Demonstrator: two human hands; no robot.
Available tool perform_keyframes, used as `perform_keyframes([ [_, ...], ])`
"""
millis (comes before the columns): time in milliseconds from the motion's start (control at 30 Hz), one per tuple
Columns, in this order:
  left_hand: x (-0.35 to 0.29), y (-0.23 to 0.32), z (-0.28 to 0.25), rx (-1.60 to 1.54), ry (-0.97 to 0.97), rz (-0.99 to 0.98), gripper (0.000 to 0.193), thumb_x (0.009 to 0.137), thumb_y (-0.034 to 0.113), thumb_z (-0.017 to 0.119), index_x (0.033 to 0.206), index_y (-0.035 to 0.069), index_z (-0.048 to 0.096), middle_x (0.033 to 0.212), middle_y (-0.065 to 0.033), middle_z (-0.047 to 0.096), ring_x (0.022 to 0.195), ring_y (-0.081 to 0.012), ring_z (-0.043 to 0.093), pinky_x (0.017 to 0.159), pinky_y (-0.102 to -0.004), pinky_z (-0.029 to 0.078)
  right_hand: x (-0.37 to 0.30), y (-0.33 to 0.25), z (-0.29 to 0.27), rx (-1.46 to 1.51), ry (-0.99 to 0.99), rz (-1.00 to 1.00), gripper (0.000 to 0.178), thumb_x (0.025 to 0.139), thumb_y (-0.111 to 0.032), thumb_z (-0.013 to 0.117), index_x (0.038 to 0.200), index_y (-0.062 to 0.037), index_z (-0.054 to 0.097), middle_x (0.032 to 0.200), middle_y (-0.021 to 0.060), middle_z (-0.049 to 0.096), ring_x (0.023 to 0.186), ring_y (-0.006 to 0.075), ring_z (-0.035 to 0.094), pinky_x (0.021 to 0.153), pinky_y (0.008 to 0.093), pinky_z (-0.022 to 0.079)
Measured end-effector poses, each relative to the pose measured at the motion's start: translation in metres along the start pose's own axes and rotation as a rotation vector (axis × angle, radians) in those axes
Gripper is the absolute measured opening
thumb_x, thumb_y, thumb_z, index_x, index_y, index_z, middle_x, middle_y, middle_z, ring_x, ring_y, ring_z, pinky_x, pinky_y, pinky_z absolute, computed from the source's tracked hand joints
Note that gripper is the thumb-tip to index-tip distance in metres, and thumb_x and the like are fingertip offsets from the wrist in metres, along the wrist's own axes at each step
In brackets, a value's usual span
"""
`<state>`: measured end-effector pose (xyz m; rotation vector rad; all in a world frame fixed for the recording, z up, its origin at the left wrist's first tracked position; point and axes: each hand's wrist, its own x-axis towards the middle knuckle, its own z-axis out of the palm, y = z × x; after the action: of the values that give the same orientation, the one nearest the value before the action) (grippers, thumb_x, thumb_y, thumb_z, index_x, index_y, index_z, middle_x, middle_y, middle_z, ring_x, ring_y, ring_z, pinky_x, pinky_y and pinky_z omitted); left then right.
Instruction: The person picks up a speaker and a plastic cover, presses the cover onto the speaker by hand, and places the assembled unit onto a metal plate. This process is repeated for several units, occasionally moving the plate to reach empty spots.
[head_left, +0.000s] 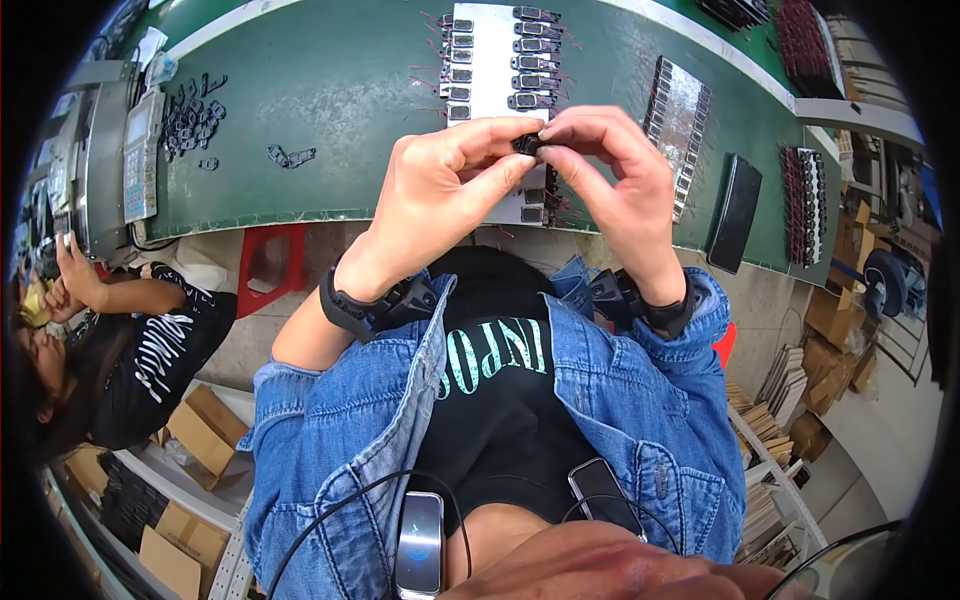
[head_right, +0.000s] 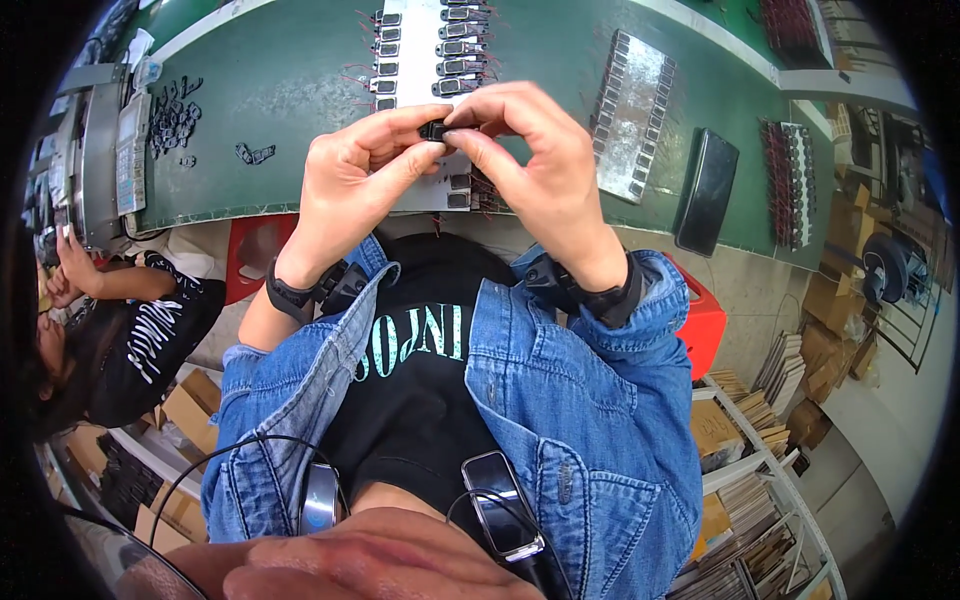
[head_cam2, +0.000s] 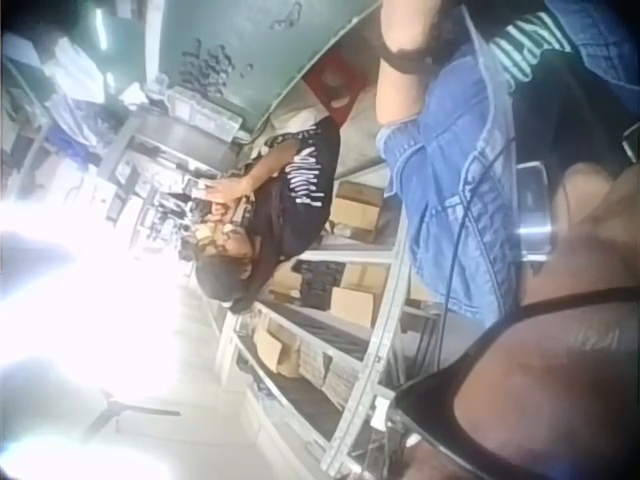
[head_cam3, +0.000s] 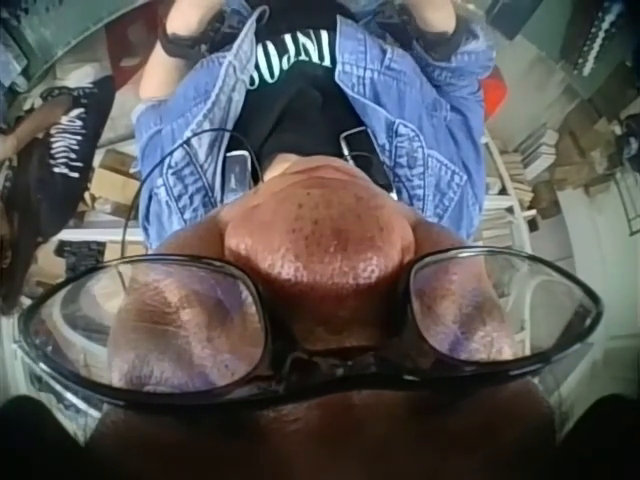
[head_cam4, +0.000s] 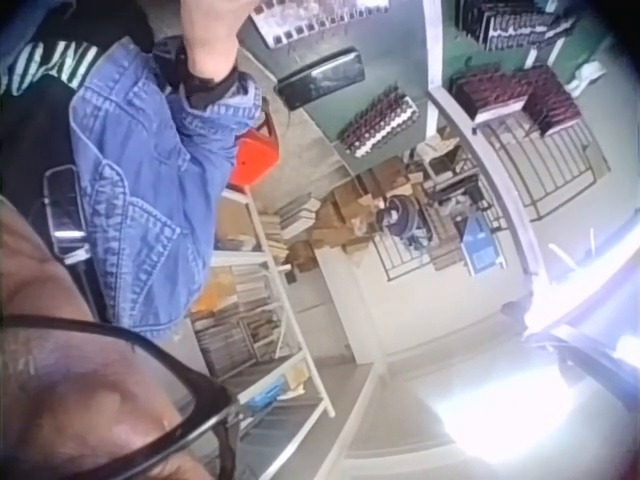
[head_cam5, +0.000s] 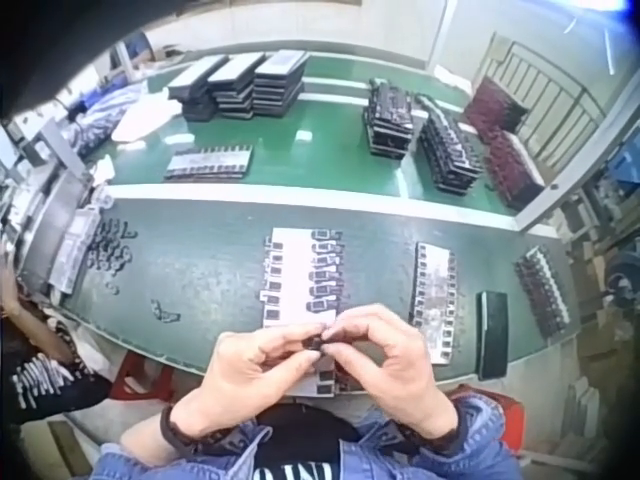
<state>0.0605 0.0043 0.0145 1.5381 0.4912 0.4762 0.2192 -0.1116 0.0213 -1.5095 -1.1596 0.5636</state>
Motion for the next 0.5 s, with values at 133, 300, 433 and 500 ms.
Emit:
perform_keyframes([
  [133,0.0009,0.0008,0.0009,0.087,0.044,0.043,0.032,0.091,0.001,0.068,0.124,0.002,0.068,0.097,-0.0093,0.076,0.085,-0.0098,0.071,0.078,-0.0244,0.058,-0.0022,-0.0094,-0.0009,-0.398,0.037,-0.264,0.013,0.089,0.001,0.071,0.102,0.0012,0.071,0.1,0.0049,0.07,0.094,0.012,0.066,0.084,0.0266,0.054],
  [300,0.0013,-0.0023,0.0012,0.153,0.062,0.079,0.033,0.09,0.001,0.068,0.123,0.003,0.07,0.094,-0.0094,0.076,0.083,-0.0096,0.072,0.076,-0.0248,0.058,-0.0001,-0.0083,0.0015,-0.168,0.044,-0.013,0.012,0.086,0.0,0.073,0.097,-0.0006,0.072,0.092,0.006,0.071,0.086,0.0137,0.069,0.074,0.0267,0.054],
  [433,0.0012,-0.005,0.002,0.139,0.06,0.072,0.033,0.09,0.001,0.068,0.123,0.004,0.07,0.094,-0.0097,0.076,0.083,-0.0097,0.072,0.076,-0.025,0.058,-0.0006,-0.0073,0.0,-0.004,0.024,0.103,0.013,0.087,0.0,0.072,0.099,-0.0005,0.073,0.093,0.0058,0.072,0.086,0.013,0.068,0.075,0.0257,0.054],
  [500,0.0015,-0.005,0.002,0.132,0.058,0.066,0.033,0.09,0.001,0.068,0.123,0.003,0.069,0.094,-0.0097,0.076,0.083,-0.0098,0.072,0.076,-0.0251,0.058,-0.0016,-0.0089,-0.0026,0.046,-0.014,0.183,0.015,0.09,0.0,0.07,0.105,0.0015,0.071,0.098,0.004,0.07,0.091,0.0102,0.066,0.081,0.0235,0.053],
])
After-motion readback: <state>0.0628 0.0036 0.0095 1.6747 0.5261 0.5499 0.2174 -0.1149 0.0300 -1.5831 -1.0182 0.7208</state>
